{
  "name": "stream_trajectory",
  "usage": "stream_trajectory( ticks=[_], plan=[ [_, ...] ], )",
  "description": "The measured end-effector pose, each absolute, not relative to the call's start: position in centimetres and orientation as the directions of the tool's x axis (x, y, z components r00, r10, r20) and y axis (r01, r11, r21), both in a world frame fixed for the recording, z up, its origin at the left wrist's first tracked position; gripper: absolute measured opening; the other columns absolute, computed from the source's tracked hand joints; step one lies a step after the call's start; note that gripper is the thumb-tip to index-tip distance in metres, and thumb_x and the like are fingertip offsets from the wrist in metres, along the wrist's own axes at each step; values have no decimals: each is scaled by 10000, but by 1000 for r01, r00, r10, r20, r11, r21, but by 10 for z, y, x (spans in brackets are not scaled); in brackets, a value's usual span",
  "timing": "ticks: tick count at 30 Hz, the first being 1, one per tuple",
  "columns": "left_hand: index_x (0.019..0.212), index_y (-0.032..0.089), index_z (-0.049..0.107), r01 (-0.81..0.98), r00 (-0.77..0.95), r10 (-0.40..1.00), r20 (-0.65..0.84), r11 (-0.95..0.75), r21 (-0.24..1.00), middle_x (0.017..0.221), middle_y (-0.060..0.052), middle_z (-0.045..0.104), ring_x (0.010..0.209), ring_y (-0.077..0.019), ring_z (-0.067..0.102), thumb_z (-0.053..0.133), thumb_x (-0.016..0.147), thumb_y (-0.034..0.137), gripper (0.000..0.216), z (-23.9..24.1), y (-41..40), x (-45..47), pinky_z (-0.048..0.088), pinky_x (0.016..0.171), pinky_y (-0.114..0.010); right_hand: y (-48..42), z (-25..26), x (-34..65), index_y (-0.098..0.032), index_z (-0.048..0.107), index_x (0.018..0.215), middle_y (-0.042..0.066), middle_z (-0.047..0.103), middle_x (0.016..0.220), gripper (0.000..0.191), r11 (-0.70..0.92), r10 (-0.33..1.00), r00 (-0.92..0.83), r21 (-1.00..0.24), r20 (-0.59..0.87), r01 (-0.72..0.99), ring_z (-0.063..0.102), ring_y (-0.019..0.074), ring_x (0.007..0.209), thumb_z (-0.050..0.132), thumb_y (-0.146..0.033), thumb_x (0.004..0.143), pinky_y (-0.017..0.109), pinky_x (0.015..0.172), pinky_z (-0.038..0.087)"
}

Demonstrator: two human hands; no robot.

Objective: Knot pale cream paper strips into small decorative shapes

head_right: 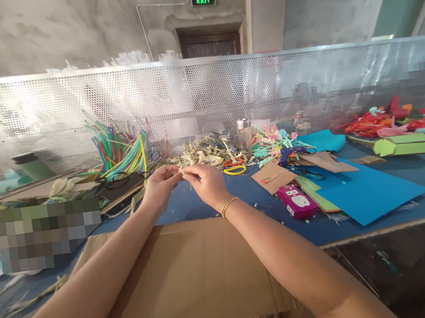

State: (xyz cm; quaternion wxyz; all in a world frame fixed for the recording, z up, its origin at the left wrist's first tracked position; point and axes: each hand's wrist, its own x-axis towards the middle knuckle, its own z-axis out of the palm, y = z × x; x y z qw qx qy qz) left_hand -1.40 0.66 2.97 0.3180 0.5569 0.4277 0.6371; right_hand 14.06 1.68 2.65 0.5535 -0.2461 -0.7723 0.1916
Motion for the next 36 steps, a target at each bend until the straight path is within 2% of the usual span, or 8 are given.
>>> stream_trajectory(
  ticks=[2, 5, 9, 14, 23, 30, 36],
  plan=[
    [812, 159, 631, 82, -159, 875, 457, -449, 890, 697, -18, 667, 615, -120, 592, 800, 601, 376, 347, 29, 6, -13, 436, 584, -241, 19, 25, 141, -240, 667, 886, 31, 674, 821, 150, 776, 631, -223, -601, 743, 193, 587, 168, 754, 578, -358, 859, 311, 752, 448],
    [811, 159, 637, 90, -156, 866, 475, -466, 880, 703, -18, 671, 635, -123, 607, 799, 609, 369, 333, 29, 5, -12, 455, 610, -246, 21, 25, 141, -221, 643, 726, 24, 623, 738, 222, 775, 624, -177, -576, 761, 260, 537, 158, 717, 576, -390, 854, 293, 730, 414],
    [817, 162, 633, 104, -172, 853, 494, -483, 870, 701, -4, 664, 627, -113, 599, 802, 607, 347, 326, 29, 6, -13, 451, 603, -235, 24, 23, 140, -206, 587, 615, 7, 564, 632, 305, 743, 667, -201, -616, 718, 264, 490, 145, 652, 580, -413, 839, 276, 661, 383],
    [796, 170, 612, 192, -157, 834, 530, -500, 844, 666, 2, 649, 581, -113, 575, 786, 621, 326, 292, 30, 6, -13, 426, 562, -237, 26, 21, 140, -201, 555, 604, -17, 535, 573, 293, 680, 733, -203, -704, 649, 206, 457, 125, 566, 573, -392, 824, 262, 579, 342],
    [757, 200, 631, 415, -89, 758, 647, -562, 716, 669, -11, 647, 618, -137, 570, 727, 683, 305, 160, 28, 4, -15, 398, 568, -251, 29, 21, 140, -195, 548, 584, -11, 524, 603, 251, 673, 739, -190, -705, 646, 224, 470, 131, 619, 582, -329, 793, 258, 605, 354],
    [744, 197, 649, 416, -39, 770, 636, -567, 711, 691, -13, 656, 626, -136, 565, 726, 690, 314, 150, 28, 5, -16, 413, 594, -254, 31, 18, 140, -192, 597, 644, -14, 564, 593, 211, 606, 795, -134, -773, 591, 189, 492, 127, 570, 611, -358, 774, 258, 575, 371],
    [750, 185, 653, 333, -45, 810, 585, -540, 773, 689, -20, 662, 620, -142, 579, 772, 638, 354, 236, 32, 3, -14, 430, 591, -260, 33, 20, 138, -199, 598, 721, 6, 647, 677, 155, 556, 818, -166, -831, 550, -15, 590, 141, 623, 607, -342, 780, 277, 635, 465]
  ],
)
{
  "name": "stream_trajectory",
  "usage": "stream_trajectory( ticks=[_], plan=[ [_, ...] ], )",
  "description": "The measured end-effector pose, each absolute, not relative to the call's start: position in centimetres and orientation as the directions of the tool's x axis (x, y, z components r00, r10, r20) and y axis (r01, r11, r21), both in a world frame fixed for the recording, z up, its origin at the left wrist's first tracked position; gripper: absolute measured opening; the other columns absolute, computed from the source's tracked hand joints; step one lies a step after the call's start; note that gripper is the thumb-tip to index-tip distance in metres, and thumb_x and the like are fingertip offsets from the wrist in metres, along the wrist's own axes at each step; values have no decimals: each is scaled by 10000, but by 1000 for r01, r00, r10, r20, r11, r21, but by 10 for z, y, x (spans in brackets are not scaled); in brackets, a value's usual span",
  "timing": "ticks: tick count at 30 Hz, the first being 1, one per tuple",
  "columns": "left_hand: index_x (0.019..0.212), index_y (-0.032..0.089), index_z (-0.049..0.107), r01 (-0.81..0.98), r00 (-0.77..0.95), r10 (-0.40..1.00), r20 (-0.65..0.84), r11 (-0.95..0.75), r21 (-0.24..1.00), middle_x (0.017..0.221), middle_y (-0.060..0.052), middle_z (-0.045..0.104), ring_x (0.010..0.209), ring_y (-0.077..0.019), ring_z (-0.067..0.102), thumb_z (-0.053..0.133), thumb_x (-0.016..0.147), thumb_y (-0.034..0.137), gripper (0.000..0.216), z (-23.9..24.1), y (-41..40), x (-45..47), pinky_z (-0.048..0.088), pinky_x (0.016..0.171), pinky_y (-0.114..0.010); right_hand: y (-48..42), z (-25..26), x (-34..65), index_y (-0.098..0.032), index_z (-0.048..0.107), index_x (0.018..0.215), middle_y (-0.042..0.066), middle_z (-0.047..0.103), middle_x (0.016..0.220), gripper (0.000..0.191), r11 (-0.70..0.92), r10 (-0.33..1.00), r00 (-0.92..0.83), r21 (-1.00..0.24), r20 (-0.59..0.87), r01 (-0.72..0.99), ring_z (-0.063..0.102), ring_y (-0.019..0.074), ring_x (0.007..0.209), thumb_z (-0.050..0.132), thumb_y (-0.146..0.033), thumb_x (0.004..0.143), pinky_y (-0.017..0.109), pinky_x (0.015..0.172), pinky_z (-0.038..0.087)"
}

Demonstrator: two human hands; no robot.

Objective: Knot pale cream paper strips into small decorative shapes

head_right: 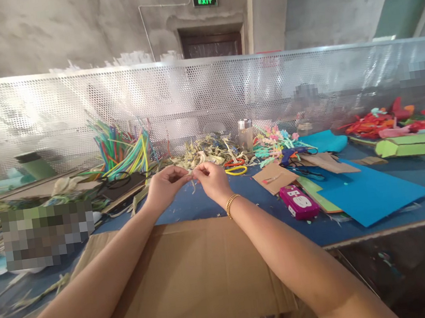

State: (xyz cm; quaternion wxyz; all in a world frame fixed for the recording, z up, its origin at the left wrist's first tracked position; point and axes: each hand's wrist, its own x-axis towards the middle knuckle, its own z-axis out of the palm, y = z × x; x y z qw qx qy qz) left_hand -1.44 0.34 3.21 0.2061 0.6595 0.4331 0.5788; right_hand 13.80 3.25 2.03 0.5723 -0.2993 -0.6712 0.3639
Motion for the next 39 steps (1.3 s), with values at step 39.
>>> stream_trajectory(
  ticks=[39],
  plan=[
    [843, 177, 743, 258, 365, 926, 93, -197, 946, 725, -18, 680, 634, -119, 558, 758, 654, 288, 220, 34, -4, -21, 420, 644, -259, 30, 31, 138, -185, 510, 741, -48, 570, 619, 91, 366, 923, -61, -915, 381, -170, 580, 83, 505, 542, -235, 809, 189, 466, 407]
  ],
)
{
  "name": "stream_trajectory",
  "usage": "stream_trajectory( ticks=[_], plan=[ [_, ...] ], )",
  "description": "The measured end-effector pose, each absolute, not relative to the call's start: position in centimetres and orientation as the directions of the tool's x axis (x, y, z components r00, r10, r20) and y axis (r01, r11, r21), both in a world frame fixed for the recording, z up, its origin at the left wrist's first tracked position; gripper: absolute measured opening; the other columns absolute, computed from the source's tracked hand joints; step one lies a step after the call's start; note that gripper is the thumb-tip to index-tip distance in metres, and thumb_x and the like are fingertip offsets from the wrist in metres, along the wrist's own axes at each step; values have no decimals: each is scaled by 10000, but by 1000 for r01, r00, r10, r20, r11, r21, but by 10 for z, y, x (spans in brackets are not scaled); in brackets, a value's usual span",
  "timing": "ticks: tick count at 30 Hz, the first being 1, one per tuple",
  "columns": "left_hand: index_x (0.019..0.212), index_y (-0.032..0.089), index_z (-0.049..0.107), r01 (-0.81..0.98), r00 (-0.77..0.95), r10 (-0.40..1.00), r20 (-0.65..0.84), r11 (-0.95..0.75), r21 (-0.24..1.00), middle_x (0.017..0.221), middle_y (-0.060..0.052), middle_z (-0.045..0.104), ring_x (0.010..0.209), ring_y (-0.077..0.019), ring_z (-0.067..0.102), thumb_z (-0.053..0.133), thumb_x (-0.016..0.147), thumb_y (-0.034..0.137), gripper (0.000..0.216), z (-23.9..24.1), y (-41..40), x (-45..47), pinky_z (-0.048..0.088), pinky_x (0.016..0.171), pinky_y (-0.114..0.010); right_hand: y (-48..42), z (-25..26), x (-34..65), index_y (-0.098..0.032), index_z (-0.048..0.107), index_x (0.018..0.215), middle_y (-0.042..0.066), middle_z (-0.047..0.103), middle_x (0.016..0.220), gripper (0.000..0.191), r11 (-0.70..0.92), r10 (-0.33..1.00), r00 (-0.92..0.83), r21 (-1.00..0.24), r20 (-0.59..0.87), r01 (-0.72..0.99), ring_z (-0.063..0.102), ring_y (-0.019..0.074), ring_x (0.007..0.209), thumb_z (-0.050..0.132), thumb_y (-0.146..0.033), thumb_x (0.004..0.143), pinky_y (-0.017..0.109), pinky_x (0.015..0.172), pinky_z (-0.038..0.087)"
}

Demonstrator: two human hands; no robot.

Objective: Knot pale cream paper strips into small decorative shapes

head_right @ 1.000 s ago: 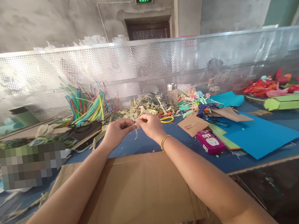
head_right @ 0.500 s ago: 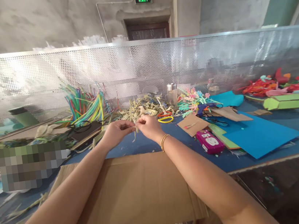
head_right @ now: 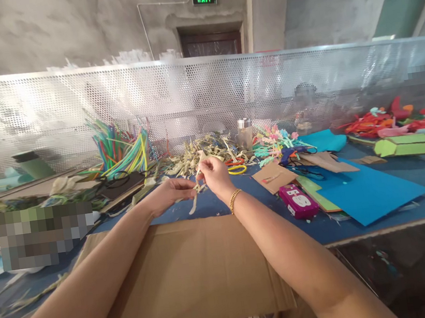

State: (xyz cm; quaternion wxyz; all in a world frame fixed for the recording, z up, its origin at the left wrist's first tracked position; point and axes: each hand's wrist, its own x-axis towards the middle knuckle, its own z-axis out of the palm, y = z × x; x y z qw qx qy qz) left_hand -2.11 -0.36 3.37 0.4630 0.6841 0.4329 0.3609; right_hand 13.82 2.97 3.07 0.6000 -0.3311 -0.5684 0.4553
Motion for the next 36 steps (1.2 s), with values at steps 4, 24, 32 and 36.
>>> stream_trajectory(
  ticks=[4, 24, 32, 36],
  plan=[
    [798, 181, 740, 277, 415, 906, 82, -212, 937, 671, -9, 655, 591, -110, 519, 742, 679, 309, 174, 35, -6, -22, 371, 568, -235, 31, 30, 138, -185, 511, 755, -45, 580, 625, 78, 384, 919, -30, -910, 393, -159, 609, 86, 522, 535, -225, 818, 181, 476, 433],
    [689, 167, 600, -93, 178, 973, -144, 162, 982, 628, 7, 608, 598, -116, 611, 798, 644, 256, 222, 38, -2, -21, 366, 478, -195, 37, 35, 161, -238, 703, 908, 26, 718, 972, 135, 783, 595, -377, -406, 710, 472, 614, 191, 982, 585, -238, 844, 368, 912, 383],
    [704, 169, 600, -127, 205, 965, -165, 193, 973, 614, 5, 626, 580, -111, 614, 784, 666, 260, 209, 37, 0, -23, 378, 468, -192, 31, 39, 163, -276, 732, 830, 5, 726, 866, 142, 785, 508, -498, -141, 703, 603, 552, 188, 912, 606, -317, 881, 376, 864, 220],
    [652, 163, 580, -117, 182, 975, -126, 148, 982, 551, 8, 593, 496, -99, 559, 770, 646, 209, 196, 34, 2, -22, 346, 435, -200, 31, 41, 164, -269, 720, 801, -7, 725, 883, 137, 775, 514, -490, -137, 704, 617, 544, 182, 914, 607, -267, 877, 371, 871, 200]
  ],
)
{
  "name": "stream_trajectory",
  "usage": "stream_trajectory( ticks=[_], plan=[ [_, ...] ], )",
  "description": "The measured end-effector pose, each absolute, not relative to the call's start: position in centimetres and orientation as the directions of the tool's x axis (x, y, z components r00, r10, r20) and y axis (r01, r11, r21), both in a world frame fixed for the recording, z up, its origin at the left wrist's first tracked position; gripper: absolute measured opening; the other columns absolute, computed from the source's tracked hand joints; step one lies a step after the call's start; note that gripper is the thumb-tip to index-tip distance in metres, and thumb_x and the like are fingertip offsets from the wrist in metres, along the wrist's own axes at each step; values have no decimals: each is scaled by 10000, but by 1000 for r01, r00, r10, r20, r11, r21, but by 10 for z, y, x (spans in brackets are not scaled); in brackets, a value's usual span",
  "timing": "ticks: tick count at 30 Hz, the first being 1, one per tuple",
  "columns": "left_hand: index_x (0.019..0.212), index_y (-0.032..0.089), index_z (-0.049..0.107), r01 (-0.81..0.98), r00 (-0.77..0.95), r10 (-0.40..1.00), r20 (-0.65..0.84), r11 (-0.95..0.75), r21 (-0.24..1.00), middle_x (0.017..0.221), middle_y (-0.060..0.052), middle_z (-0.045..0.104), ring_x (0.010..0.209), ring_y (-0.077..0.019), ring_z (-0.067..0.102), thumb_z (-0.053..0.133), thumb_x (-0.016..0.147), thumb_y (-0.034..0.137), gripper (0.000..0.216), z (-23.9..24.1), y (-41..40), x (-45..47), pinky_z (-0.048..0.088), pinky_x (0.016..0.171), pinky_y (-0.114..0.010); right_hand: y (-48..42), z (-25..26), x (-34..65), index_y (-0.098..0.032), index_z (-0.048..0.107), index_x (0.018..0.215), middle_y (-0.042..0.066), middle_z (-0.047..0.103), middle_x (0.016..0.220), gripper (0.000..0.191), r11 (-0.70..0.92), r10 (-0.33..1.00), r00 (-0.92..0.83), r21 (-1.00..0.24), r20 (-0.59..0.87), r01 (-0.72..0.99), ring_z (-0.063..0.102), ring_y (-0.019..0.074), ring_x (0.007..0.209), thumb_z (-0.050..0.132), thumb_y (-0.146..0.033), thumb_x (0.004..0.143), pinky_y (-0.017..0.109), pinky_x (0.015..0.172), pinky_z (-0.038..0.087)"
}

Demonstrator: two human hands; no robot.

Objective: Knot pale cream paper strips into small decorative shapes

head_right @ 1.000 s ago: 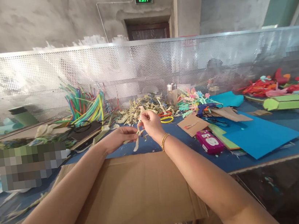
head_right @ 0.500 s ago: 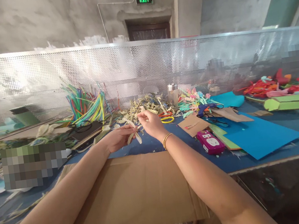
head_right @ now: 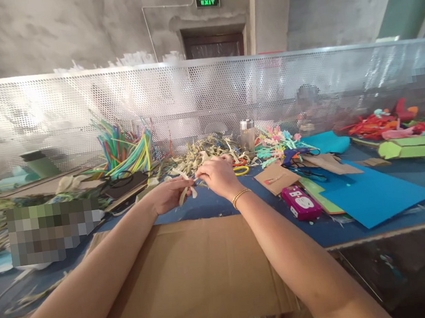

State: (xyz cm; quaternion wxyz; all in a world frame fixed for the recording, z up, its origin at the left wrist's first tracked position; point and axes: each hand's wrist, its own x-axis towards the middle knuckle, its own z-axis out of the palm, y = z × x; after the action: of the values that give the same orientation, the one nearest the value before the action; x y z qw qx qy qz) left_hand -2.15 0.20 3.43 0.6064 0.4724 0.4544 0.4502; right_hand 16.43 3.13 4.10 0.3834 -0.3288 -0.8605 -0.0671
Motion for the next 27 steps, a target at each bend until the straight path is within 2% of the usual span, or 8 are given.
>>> stream_trajectory(
  ticks=[6, 9, 11, 13, 17, 23, 25, 27],
  plan=[
    [631, 148, 605, -50, 131, 989, -64, 71, 996, 536, 3, 576, 464, -89, 505, 779, 631, 248, 200, 34, 1, -19, 338, 436, -218, 32, 42, 167, -265, 713, 779, -11, 724, 877, 140, 744, 556, -451, -176, 698, 644, 539, 197, 914, 603, -247, 863, 379, 884, 203],
    [637, 142, 621, 12, 95, 995, 9, -10, 1000, 564, -10, 595, 452, -83, 483, 801, 609, 291, 235, 31, 3, -19, 292, 416, -224, 28, 42, 166, -249, 704, 853, 7, 714, 928, 109, 739, 563, -401, -224, 723, 635, 543, 199, 939, 595, -252, 848, 352, 875, 241],
    [651, 144, 627, 27, 69, 996, 53, -55, 998, 579, -7, 601, 438, -72, 460, 820, 579, 293, 254, 29, 5, -20, 270, 411, -225, 24, 43, 164, -231, 689, 877, 22, 702, 929, 120, 723, 552, -335, -238, 764, 649, 540, 202, 946, 589, -287, 843, 336, 861, 262],
    [644, 149, 618, 28, 48, 995, 86, -87, 996, 573, 5, 590, 425, -63, 439, 833, 556, 296, 276, 28, 7, -21, 259, 414, -224, 19, 45, 163, -210, 672, 802, 34, 687, 862, 170, 700, 537, -284, -233, 794, 675, 539, 205, 917, 595, -358, 838, 333, 847, 269],
    [644, 156, 610, 10, 13, 987, 159, -159, 987, 556, 21, 570, 413, -52, 402, 827, 564, 322, 285, 27, 9, -23, 228, 411, -220, 14, 47, 159, -193, 612, 615, 19, 628, 668, 370, 703, 546, -331, -206, 770, 681, 534, 180, 770, 606, -505, 815, 332, 782, 269],
    [614, 156, 603, 30, 2, 977, 213, -213, 977, 478, 45, 482, 400, -52, 367, 808, 595, 374, 300, 27, 9, -25, 209, 404, -223, 16, 37, 151, -189, 589, 557, 12, 624, 617, 425, 738, 601, -451, -242, 660, 629, 531, 154, 661, 642, -548, 777, 323, 733, 281],
    [633, 153, 616, 19, -4, 974, 227, -227, 974, 514, 33, 518, 415, -53, 382, 808, 596, 382, 301, 26, 10, -26, 227, 413, -221, 15, 36, 150, -187, 577, 564, 8, 610, 602, 418, 725, 630, -446, -277, 635, 630, 521, 146, 627, 646, -541, 776, 311, 708, 294],
    [630, 153, 616, 31, -16, 970, 242, -241, 970, 515, 33, 518, 411, -50, 368, 801, 603, 400, 310, 26, 11, -27, 219, 411, -223, 13, 37, 151, -189, 615, 686, 15, 621, 668, 352, 705, 626, -370, -295, 686, 645, 529, 153, 652, 680, -529, 749, 303, 704, 311]
  ],
)
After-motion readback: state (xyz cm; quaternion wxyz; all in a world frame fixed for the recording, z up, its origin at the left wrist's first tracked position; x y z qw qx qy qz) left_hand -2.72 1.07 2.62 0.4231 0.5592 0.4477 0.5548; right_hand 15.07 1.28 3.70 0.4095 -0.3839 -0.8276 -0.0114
